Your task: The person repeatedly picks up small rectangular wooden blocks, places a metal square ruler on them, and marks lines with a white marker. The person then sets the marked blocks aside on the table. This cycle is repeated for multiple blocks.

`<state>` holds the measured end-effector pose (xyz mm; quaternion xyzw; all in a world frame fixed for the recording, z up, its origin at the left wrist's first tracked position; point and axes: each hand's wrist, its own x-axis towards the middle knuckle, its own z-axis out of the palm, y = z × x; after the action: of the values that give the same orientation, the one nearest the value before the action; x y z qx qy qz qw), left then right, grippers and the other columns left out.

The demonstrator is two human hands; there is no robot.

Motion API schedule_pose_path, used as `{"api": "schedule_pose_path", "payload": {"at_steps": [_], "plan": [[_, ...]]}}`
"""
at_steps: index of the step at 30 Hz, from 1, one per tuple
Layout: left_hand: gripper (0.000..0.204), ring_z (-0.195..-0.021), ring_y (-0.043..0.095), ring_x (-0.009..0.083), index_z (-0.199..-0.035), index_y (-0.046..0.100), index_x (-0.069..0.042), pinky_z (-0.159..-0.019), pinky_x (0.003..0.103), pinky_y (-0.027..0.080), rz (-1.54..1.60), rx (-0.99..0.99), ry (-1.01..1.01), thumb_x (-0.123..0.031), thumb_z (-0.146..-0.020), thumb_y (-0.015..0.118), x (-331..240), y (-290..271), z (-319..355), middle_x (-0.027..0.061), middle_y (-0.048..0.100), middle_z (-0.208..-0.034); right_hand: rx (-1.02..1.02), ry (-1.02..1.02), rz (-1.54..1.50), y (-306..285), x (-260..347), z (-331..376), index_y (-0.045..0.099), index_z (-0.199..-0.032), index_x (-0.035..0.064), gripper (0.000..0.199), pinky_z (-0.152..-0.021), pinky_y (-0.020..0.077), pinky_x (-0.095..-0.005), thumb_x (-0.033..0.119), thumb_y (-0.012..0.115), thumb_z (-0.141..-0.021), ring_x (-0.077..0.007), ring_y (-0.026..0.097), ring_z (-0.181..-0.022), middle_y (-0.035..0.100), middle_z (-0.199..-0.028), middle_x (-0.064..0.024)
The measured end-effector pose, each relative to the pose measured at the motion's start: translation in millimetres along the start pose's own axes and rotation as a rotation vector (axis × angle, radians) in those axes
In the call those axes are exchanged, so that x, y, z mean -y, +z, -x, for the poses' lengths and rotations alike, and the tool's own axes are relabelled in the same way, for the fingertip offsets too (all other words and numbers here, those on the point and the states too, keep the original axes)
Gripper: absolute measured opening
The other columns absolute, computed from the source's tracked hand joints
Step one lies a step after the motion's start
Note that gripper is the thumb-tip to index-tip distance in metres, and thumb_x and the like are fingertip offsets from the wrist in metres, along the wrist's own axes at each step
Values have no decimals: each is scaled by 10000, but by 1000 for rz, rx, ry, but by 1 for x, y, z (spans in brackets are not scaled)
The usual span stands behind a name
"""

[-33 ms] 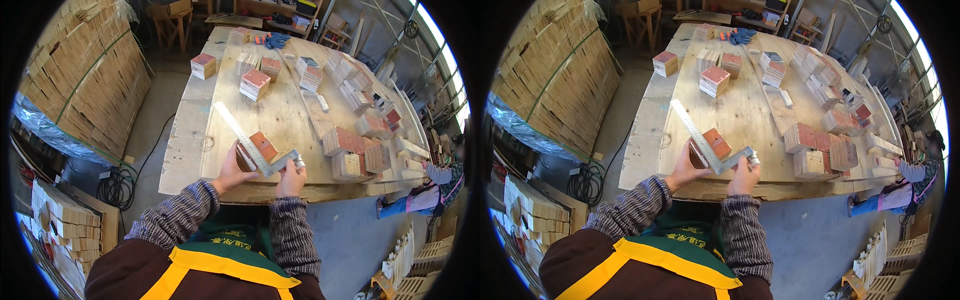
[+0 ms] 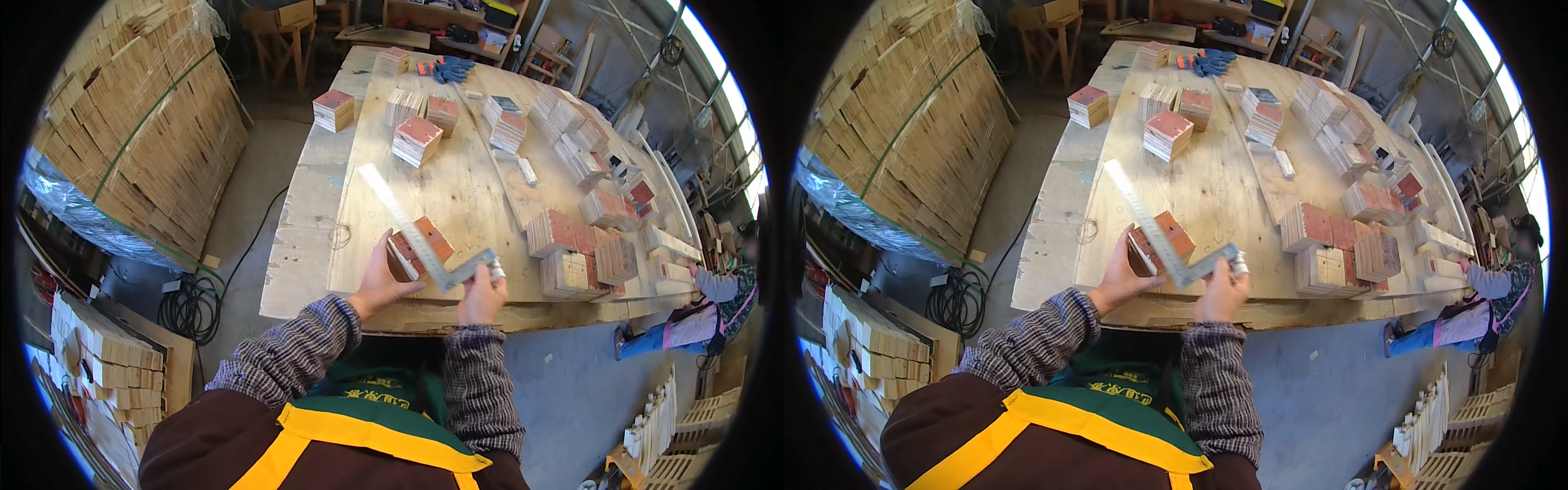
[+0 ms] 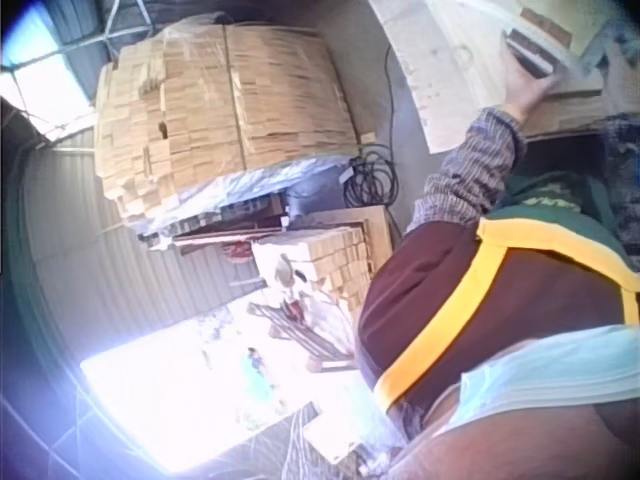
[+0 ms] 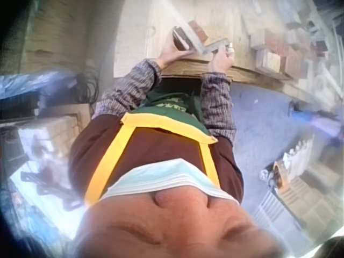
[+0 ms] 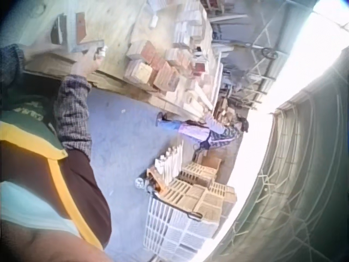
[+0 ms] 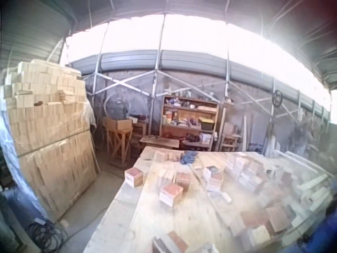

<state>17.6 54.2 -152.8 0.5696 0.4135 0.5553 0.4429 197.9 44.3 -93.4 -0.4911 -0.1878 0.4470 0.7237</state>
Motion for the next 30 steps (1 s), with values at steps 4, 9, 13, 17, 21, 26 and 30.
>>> {"api": "schedule_pose_path", "payload": {"at_steps": [4, 9, 13, 17, 21, 26, 30], "plan": [[1026, -1310, 436, 280, -1451, 251, -14, -1108, 396, 362, -70, 11, -49, -134, -652, 884, -8, -4, 2, 165, 440, -1384, -202, -108, -154, -30, 35, -5, 541, -1034, 29, 133, -716, 531, -266, 46, 625, -932, -134, 619, -837, 634, -988, -65], [1048, -1328, 421, 290, -1468, 214, -38, -1133, 398, 329, -78, 40, 137, -97, -648, 865, -44, -24, 16, 155, 446, -1369, -288, -127, -115, -55, 43, 4, 552, -1100, 25, 200, -768, 528, -276, 96, 645, -938, -144, 612, -909, 622, -1035, -53], [1081, -1364, 383, 276, -1483, 216, -53, -1168, 404, 272, -154, 37, 231, -97, -629, 877, -86, -33, 18, 144, 401, -1418, -221, -104, -62, -52, 17, 9, 521, -1177, 27, 241, -845, 522, -306, 89, 609, -961, -162, 598, -999, 600, -1119, -60], [1077, -1349, 403, 292, -1474, 243, -49, -1146, 398, 308, -311, 4, 345, -117, -614, 887, -118, -35, 16, 158, 406, -1410, -158, -133, 92, -51, -8, 6, 471, -1217, -1, 289, -871, 515, -314, 71, 596, -965, -181, 601, -1016, 603, -1142, -93], [1070, -1320, 439, 321, -1449, 307, -44, -1116, 389, 363, -344, -37, 433, -127, -560, 897, -132, -31, 15, 182, 439, -1384, -137, -176, 279, -68, -14, -2, 450, -1237, -49, 318, -902, 492, -308, 43, 583, -964, -192, 596, -1043, 605, -1170, -129], [1085, -1360, 407, 343, -1450, 311, -51, -1136, 394, 346, -346, -4, 484, -88, -533, 888, -140, -24, 15, 190, 415, -1431, -118, -303, 522, -91, -11, -11, 416, -1298, -68, 363, -950, 466, -316, 36, 550, -976, -212, 577, -1116, 572, -1302, -167], [1077, -1378, 389, 340, -1454, 308, -46, -1146, 391, 333, -304, 64, 454, -83, -549, 892, -147, -22, 18, 192, 404, -1447, -121, -303, 491, -98, -6, -6, 401, -1315, -72, 352, -978, 462, -324, 54, 501, -1002, -228, 568, -1151, 522, -1377, -171]]}}
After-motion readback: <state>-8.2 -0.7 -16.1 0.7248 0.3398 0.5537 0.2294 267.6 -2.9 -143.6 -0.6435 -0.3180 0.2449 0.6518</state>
